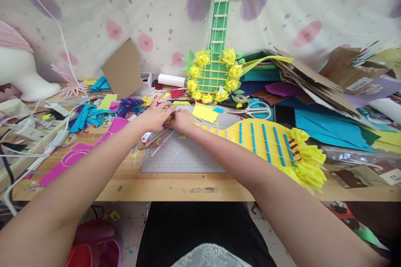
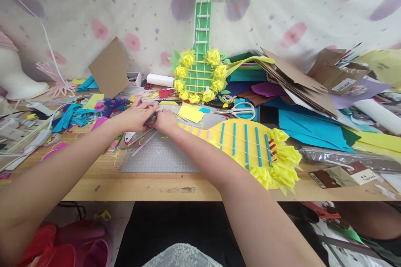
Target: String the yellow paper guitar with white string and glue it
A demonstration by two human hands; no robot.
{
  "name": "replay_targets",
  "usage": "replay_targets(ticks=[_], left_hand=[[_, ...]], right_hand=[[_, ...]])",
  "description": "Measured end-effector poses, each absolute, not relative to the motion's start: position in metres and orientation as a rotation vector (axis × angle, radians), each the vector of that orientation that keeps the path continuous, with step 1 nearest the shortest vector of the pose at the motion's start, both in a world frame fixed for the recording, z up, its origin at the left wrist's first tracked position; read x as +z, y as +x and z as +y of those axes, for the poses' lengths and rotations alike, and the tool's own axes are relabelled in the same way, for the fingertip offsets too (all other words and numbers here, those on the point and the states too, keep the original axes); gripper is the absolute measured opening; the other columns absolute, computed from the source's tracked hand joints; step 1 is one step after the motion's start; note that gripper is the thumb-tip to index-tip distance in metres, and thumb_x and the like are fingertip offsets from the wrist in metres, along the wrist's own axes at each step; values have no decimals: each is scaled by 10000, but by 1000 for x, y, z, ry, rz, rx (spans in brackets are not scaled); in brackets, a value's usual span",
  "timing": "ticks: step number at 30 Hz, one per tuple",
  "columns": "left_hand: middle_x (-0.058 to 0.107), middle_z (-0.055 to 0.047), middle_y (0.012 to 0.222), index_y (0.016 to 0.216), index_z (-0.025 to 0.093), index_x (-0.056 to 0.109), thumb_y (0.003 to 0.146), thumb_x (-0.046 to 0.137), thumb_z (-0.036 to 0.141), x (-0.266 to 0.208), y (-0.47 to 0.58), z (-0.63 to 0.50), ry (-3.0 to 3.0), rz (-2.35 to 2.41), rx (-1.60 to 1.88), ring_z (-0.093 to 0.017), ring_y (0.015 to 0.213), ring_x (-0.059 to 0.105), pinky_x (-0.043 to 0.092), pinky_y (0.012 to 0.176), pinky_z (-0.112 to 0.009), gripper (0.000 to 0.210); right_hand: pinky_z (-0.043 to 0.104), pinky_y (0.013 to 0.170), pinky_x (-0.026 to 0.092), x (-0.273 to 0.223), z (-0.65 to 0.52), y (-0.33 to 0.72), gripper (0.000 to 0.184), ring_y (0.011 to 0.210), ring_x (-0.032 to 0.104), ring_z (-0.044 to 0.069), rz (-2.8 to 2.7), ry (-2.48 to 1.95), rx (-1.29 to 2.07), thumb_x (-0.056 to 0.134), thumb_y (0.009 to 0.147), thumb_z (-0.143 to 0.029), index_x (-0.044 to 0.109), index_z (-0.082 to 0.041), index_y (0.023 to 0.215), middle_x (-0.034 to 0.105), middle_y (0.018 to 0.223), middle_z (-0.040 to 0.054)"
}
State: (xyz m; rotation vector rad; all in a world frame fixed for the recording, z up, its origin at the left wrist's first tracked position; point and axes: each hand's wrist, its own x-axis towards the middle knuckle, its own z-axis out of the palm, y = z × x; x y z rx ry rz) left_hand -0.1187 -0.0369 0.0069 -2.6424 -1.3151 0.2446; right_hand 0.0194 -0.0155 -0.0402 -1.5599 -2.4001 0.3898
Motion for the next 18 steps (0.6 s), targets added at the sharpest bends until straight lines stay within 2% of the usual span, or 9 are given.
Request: replay_targets(ticks=[6, 11, 18], left_hand=[[467, -190, 1319, 1392, 95, 243, 690, 537, 301, 8, -111, -29, -2616, -1383, 349, -289, 1307, 337, -82, 1081, -551, 788], [486, -192, 1291, 1382, 99, 255, 721, 537, 254, 2, -111, -20, -2581, -1356, 344, -260, 1282, 380, -46, 1085, -558, 736], [520, -182, 1262, 1372, 100, 294, 691, 543, 175, 3, -106, -22, -2593, -1347, 343, -262, 1267, 399, -28, 1097, -536, 729]], right_hand=[[354, 811, 460, -43, -17, 18, 505, 1022, 554, 279, -2378, -1587, 352, 595, 705, -539, 635, -185, 1063, 642, 1052, 134], [359, 828, 453, -43, -18, 17, 584, 1030, 549, 282, -2372, -1588, 349, 540, 709, -633, 639, -181, 1065, 642, 1052, 144], [369, 849, 440, -39, -19, 16, 586, 1074, 531, 305, -2407, -1582, 425, 612, 686, -566, 625, -151, 1099, 636, 1081, 164]])
